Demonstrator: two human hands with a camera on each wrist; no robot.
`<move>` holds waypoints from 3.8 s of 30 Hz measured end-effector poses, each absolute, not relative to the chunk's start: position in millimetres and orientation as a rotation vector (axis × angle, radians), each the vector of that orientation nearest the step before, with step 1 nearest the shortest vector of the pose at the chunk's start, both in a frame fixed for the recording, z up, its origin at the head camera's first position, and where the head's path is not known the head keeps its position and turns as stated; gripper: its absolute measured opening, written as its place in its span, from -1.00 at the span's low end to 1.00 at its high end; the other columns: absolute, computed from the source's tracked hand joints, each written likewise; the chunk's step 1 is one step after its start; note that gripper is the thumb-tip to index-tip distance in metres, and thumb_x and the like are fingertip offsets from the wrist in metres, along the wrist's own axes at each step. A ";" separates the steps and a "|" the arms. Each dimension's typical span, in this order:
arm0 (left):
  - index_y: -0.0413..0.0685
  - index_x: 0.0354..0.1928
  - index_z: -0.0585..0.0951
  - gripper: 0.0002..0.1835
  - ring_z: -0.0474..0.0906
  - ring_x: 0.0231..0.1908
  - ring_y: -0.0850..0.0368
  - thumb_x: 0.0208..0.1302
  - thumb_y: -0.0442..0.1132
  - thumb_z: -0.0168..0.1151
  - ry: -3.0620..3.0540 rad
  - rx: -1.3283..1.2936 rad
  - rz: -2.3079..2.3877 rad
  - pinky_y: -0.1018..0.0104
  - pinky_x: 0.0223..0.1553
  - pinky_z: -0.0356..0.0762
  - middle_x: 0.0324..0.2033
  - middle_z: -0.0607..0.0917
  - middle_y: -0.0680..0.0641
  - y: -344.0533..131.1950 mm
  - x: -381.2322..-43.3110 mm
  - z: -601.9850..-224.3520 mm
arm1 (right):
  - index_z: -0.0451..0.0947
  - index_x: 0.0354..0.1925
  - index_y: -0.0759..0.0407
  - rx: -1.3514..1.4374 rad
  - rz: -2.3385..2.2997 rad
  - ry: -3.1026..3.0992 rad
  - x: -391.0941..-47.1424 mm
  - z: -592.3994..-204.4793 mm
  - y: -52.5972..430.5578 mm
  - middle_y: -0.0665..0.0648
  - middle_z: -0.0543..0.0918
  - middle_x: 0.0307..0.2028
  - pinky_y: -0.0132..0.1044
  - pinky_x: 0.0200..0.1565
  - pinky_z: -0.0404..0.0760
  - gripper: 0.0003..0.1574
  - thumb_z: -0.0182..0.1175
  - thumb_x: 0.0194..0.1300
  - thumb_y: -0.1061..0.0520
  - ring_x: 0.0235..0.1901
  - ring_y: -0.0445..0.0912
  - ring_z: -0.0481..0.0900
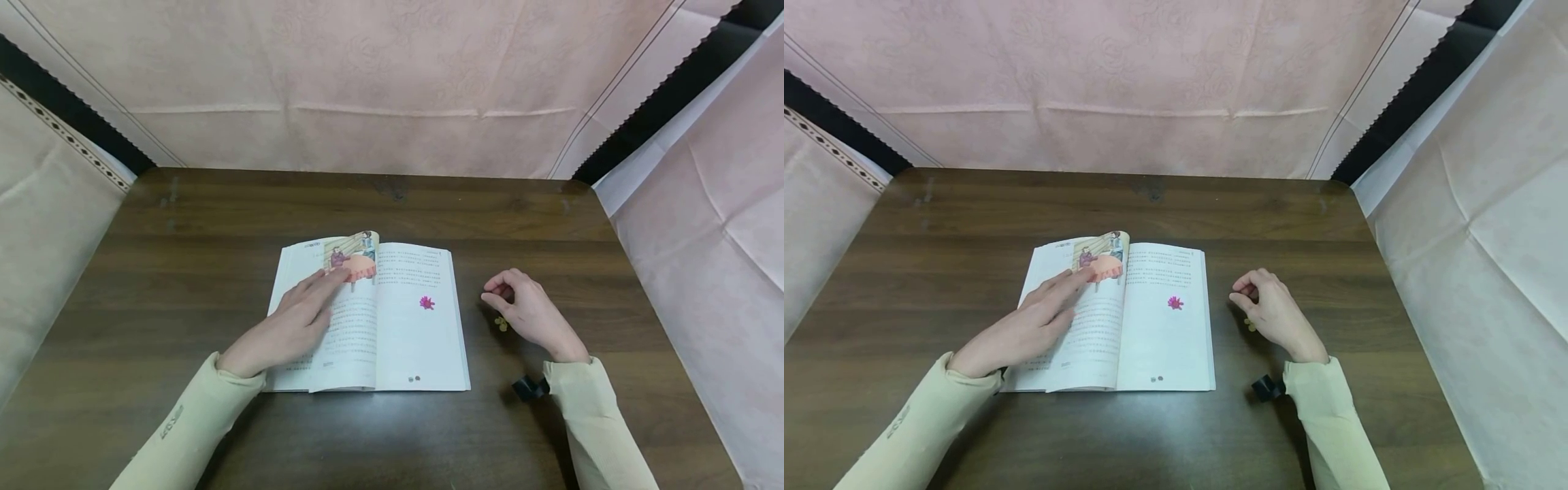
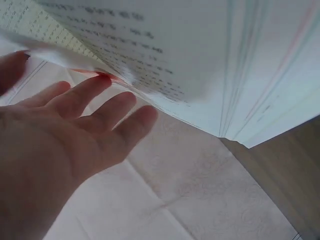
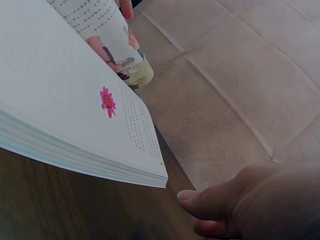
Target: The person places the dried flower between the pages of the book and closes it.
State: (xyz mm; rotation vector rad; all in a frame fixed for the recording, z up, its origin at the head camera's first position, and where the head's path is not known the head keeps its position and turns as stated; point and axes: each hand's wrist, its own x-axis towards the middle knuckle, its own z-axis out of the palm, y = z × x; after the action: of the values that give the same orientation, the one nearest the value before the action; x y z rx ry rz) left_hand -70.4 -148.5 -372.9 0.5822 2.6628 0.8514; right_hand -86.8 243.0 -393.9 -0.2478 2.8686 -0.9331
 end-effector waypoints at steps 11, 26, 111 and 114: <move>0.23 0.55 -0.22 -0.02 -0.18 0.49 -0.03 0.33 -0.22 0.22 2.654 0.635 0.941 -0.10 0.41 -0.09 0.53 -0.14 0.10 -150.8 -73.9 -373.0 | 0.55 -0.16 0.08 -0.247 -0.938 2.873 -87.4 -395.3 242.1 0.06 0.53 -0.25 -0.18 -0.27 0.53 -0.83 0.31 0.29 0.13 -0.29 -0.05 0.48; 0.24 0.54 -0.23 -0.05 -0.16 0.48 0.07 0.33 0.29 0.04 2.537 0.764 1.052 -0.04 0.41 -0.04 0.51 -0.10 0.08 -147.2 -67.8 -371.7 | 0.55 -0.15 0.10 -0.232 -0.929 2.873 -87.0 -392.6 243.1 0.07 0.53 -0.23 -0.17 -0.25 0.53 -0.83 0.29 0.30 0.12 -0.28 -0.04 0.47; -0.08 0.46 0.25 -0.24 -0.13 0.49 0.09 0.35 0.14 0.16 2.571 0.888 0.753 -0.04 0.41 -0.08 0.48 0.10 0.01 -150.0 -67.5 -381.6 | 0.66 -0.39 0.08 -0.349 -0.591 2.744 -77.2 -390.8 263.8 0.02 0.54 -0.32 -0.23 -0.27 0.47 -0.92 0.28 0.25 0.22 -0.35 -0.11 0.45; -0.07 0.46 0.25 -0.24 -0.13 0.49 0.10 0.35 0.14 0.16 2.571 0.885 0.754 -0.04 0.41 -0.08 0.48 0.10 0.01 -150.0 -67.3 -381.6 | 0.66 -0.38 0.09 -0.348 -0.597 2.739 -77.4 -390.2 263.4 0.02 0.54 -0.32 -0.22 -0.27 0.47 -0.92 0.28 0.25 0.23 -0.35 -0.11 0.45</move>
State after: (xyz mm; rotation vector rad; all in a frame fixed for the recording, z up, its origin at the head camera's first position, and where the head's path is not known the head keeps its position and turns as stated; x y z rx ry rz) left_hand -67.3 -150.0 -381.6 0.8846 2.5710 0.7540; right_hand -77.4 263.4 -390.2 -0.3485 2.7394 -0.5971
